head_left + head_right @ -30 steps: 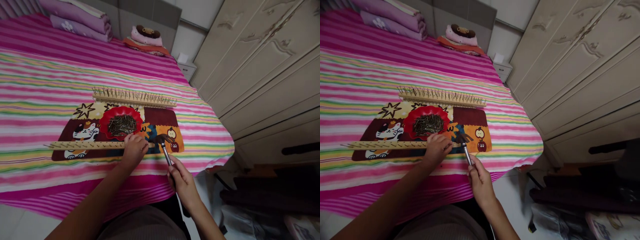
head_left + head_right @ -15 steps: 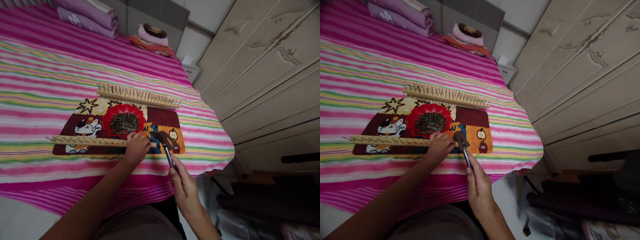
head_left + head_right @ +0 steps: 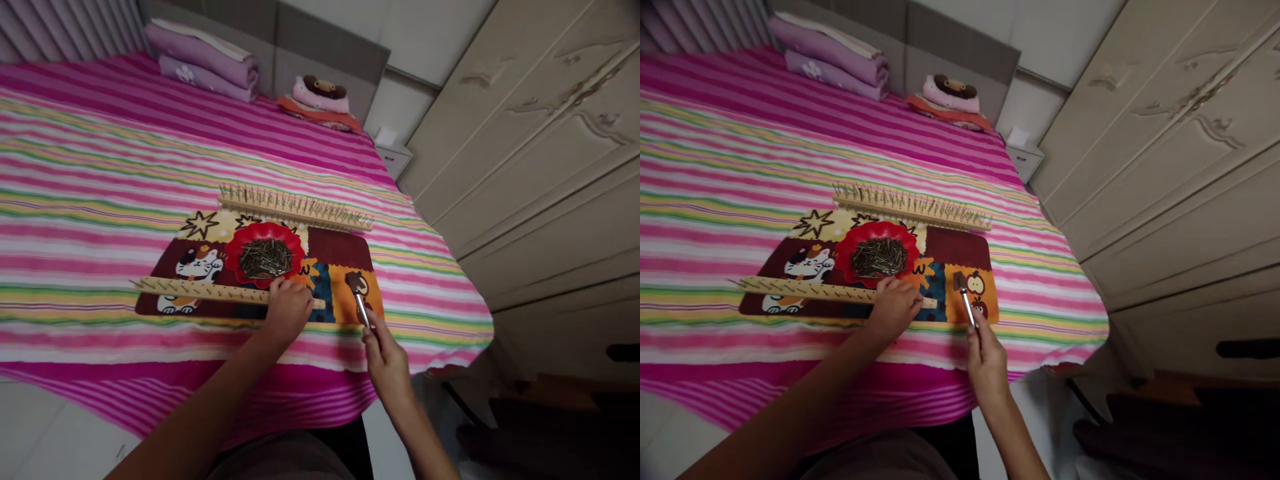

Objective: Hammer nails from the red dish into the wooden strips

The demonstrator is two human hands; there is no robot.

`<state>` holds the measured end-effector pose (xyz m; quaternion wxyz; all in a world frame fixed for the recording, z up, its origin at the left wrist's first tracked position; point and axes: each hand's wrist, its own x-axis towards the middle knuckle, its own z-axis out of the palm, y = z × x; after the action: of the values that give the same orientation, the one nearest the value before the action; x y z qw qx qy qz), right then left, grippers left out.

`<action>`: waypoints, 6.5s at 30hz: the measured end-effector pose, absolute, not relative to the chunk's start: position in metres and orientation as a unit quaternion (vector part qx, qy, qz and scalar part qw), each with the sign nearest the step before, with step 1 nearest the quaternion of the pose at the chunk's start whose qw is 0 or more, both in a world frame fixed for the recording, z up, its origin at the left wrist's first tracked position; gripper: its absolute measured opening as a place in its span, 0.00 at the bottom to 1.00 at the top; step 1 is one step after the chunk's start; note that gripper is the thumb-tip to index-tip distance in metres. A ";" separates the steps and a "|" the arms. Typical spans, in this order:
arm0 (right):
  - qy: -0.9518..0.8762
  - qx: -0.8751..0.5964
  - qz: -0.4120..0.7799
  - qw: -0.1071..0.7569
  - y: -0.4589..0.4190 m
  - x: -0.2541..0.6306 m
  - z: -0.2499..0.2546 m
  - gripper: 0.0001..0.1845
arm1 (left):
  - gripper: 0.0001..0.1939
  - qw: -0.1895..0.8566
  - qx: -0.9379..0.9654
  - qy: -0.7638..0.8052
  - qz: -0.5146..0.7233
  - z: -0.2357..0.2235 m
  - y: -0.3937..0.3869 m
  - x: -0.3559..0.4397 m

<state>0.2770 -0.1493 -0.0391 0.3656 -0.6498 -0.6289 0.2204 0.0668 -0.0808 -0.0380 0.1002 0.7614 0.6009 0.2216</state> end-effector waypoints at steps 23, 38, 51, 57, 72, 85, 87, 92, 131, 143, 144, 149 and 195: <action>-0.625 -0.779 0.000 0.058 -0.071 0.301 -0.082 0.23 | 0.12 0.018 0.707 0.699 0.105 -0.022 -0.012 -0.033; -0.629 -0.775 -0.013 0.054 -0.071 0.299 -0.083 0.24 | 0.06 0.110 0.704 0.683 0.164 -0.014 0.002 -0.033; -0.620 -0.782 0.014 0.057 -0.069 0.297 -0.080 0.27 | 0.13 0.496 0.540 0.550 0.399 0.007 -0.049 0.021; -0.611 -0.790 0.026 0.038 -0.068 0.296 -0.078 0.25 | 0.06 0.404 0.607 0.573 0.374 -0.009 -0.063 0.061; -0.620 -0.782 0.034 0.044 -0.069 0.297 -0.076 0.27 | 0.08 0.198 0.761 0.585 0.199 -0.023 -0.064 0.082; -0.619 -0.783 0.040 0.042 -0.069 0.297 -0.074 0.27 | 0.09 0.148 0.778 0.565 0.232 -0.033 -0.067 0.078; -0.620 -0.782 0.042 0.043 -0.069 0.297 -0.075 0.27 | 0.09 0.141 0.779 0.563 0.237 -0.034 -0.067 0.078; -0.621 -0.782 0.043 0.045 -0.069 0.297 -0.075 0.27 | 0.09 0.129 0.778 0.569 0.233 -0.033 -0.069 0.078; -0.656 -0.583 0.324 0.353 -0.180 0.260 0.011 0.22 | 0.10 0.074 0.809 0.529 0.246 -0.041 -0.075 0.080; -0.669 -0.630 0.212 0.333 -0.162 0.276 -0.015 0.22 | 0.10 0.081 0.813 0.537 0.212 -0.041 -0.073 0.080; -0.676 -0.637 0.179 0.325 -0.154 0.280 -0.022 0.23 | 0.09 0.089 0.812 0.541 0.202 -0.039 -0.074 0.080; -0.666 -0.726 0.047 0.168 -0.102 0.294 -0.048 0.23 | 0.08 0.121 0.806 0.561 0.146 -0.031 -0.076 0.080; -0.407 -0.355 0.691 0.481 -0.146 0.094 0.021 0.12 | 0.19 -0.188 0.856 0.395 0.275 0.061 -0.282 -0.042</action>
<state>0.0940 -0.1462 0.0212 0.4810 -0.3546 -0.4067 0.6910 -0.0423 -0.2818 0.0607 -0.1885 0.8559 0.3953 0.2751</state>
